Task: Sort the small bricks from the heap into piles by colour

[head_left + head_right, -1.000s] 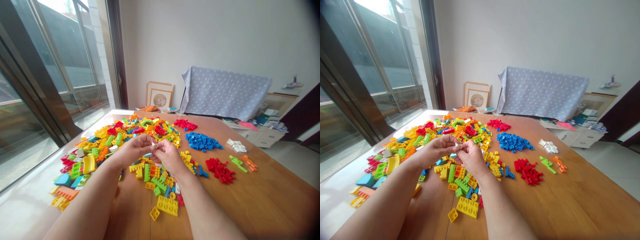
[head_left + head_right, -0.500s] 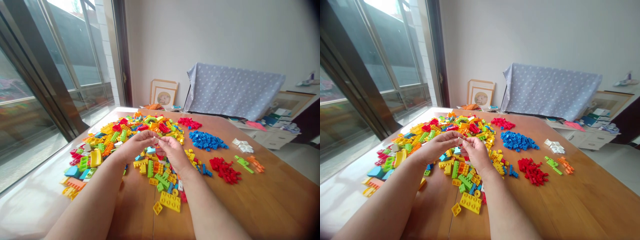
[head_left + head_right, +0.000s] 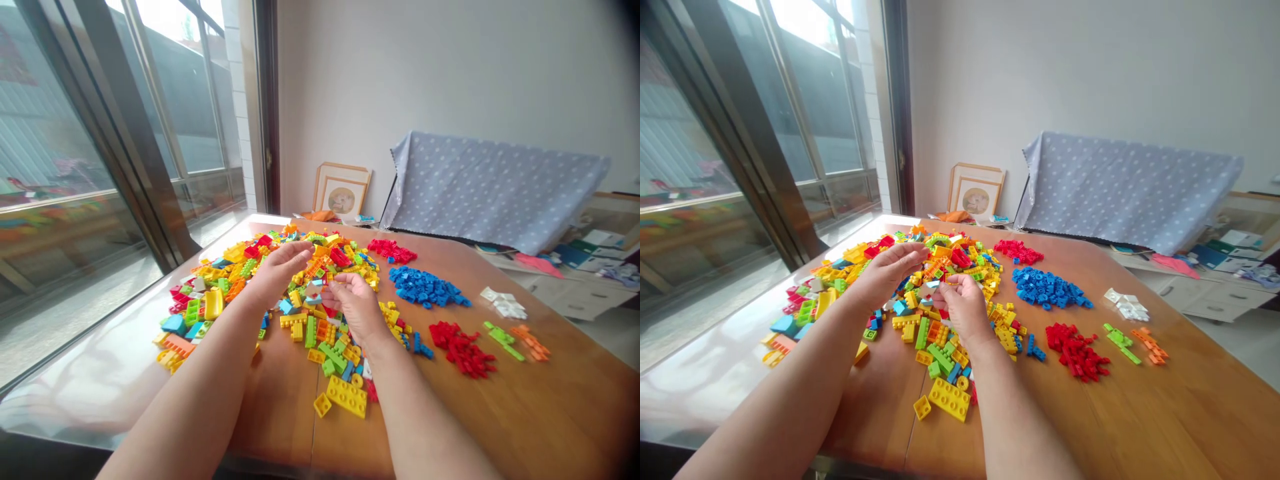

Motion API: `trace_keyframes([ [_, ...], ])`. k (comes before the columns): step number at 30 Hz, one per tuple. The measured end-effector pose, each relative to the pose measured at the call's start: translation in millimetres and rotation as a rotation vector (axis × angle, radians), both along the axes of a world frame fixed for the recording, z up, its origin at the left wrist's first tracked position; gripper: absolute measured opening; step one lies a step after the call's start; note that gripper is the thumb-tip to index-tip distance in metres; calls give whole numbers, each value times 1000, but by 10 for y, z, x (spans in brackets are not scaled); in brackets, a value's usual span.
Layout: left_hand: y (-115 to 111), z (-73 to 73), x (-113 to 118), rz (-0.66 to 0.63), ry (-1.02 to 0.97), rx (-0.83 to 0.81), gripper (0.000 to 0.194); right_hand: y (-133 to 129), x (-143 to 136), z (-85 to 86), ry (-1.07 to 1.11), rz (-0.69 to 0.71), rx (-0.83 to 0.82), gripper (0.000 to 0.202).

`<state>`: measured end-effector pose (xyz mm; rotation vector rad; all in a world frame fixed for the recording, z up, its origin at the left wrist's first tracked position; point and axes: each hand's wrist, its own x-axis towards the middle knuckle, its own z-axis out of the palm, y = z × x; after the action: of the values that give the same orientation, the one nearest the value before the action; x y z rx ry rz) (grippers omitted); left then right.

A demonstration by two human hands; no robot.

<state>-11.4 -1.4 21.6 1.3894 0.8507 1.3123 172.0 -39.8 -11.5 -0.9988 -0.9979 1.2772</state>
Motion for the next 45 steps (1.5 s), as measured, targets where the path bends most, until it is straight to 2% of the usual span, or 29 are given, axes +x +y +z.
trace_keyframes([
  [5, 82, 114, -59, 96, -333, 60, 37, -80, -34, 30, -70, 52, 15, 26],
  [11, 201, 276, -272, 208, -575, 44, 29, -220, -97, 61, -186, 228, 84, 23],
  [16, 214, 400, -483, 309, -649, 24, 26, -301, -139, 66, -250, 342, 119, 19],
  [20, 63, 410, -650, 371, -583, 12, 24, -307, -125, 65, -286, 325, 130, 21],
  [24, -262, 259, -890, 446, -371, 82, 31, -283, -83, 71, -291, 262, 130, 27],
  [27, -603, 93, -1113, 546, -94, 123, 42, -268, -60, 69, -296, 213, 127, 30],
  [32, -1240, -142, -1468, 625, 559, 164, 52, -265, -49, 44, -324, 181, 126, 35],
  [35, -1520, -313, -1585, 557, 986, 164, 71, -274, -53, 37, -340, 177, 136, 38],
  [37, -1618, -445, -1596, 471, 1197, 152, 88, -284, -64, 35, -370, 174, 150, 39],
  [40, -1648, -594, -1510, 415, 1355, 112, 102, -307, -98, 25, -419, 179, 163, 41],
  [42, -1621, -626, -1401, 399, 1380, 111, 104, -327, -128, 12, -435, 185, 175, 42],
  [45, -1560, -595, -1190, 378, 1368, 119, 99, -357, -171, -13, -458, 197, 210, 40],
])
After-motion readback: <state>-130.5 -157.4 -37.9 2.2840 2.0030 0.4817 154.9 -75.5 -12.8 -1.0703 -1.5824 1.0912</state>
